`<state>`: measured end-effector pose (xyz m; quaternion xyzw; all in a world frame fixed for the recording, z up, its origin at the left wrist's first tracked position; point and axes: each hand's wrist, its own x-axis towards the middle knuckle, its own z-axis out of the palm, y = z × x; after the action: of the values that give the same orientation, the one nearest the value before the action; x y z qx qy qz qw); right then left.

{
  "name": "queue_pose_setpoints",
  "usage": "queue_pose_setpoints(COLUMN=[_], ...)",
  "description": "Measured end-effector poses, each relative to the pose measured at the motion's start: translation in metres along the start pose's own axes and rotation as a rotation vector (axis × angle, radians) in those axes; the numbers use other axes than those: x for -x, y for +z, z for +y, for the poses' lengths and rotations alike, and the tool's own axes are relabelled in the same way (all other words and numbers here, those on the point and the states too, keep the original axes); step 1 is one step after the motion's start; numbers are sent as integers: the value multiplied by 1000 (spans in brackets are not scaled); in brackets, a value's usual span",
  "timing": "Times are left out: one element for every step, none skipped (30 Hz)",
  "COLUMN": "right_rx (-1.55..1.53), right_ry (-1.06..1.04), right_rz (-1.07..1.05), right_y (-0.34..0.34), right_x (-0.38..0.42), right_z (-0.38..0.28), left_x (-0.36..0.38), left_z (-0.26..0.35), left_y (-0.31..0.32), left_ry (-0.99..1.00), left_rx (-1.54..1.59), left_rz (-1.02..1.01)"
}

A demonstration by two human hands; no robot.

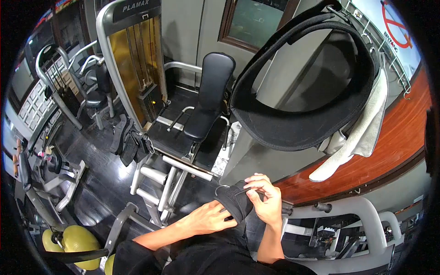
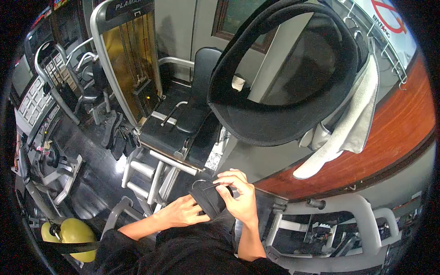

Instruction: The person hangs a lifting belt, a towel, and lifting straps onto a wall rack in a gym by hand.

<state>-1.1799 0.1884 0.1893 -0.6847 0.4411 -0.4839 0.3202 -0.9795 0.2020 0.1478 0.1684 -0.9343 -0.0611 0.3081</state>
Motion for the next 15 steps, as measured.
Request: queue_pose_setpoints(right_rx=[20,22,7,-7,-7,-25,-42,-42,-43,-44,-42,-29,-17,-16,-30], right_ry=[-8,-12,-21,-30,-31,18,67,66,97,128,127,146,164,164,179], right_rz=[-32,-32,-38,-44,-45,-26,-8,-10,11,36,39,41,41,42,28], right_y=[-1,-1,-1,0,1,2,3,4,4,5,5,6,6,6,5], right_x=[-1,-2,-3,-5,-5,-4,-4,-4,-4,-4,-4,-5,-5,-5,-5], right_z=[0,0,-1,-1,-1,0,0,1,1,2,2,2,2,2,3], left_x=[-3,-5,-8,-10,-11,-11,-12,-12,-13,-14,-14,-15,-16,-17,-19], left_z=[0,0,-1,-3,-5,-7,-8,-9,-10,-10,-11,-13,-14,-14,-14], left_y=[-2,-5,-8,-10,-10,-10,-10,-11,-11,-12,-11,-9,-9,-9,-11], left_ry=[29,31,65,99,98,119,139,137,140,145,149,147,143,145,145], left_rx=[-45,-47,-87,-126,-127,-164,-200,-201,-213,-224,-224,-218,-213,-213,-219], left_rz=[-16,-14,-47,-81,-80,-115,-151,-149,-178,-206,-206,-212,-219,-218,-224])
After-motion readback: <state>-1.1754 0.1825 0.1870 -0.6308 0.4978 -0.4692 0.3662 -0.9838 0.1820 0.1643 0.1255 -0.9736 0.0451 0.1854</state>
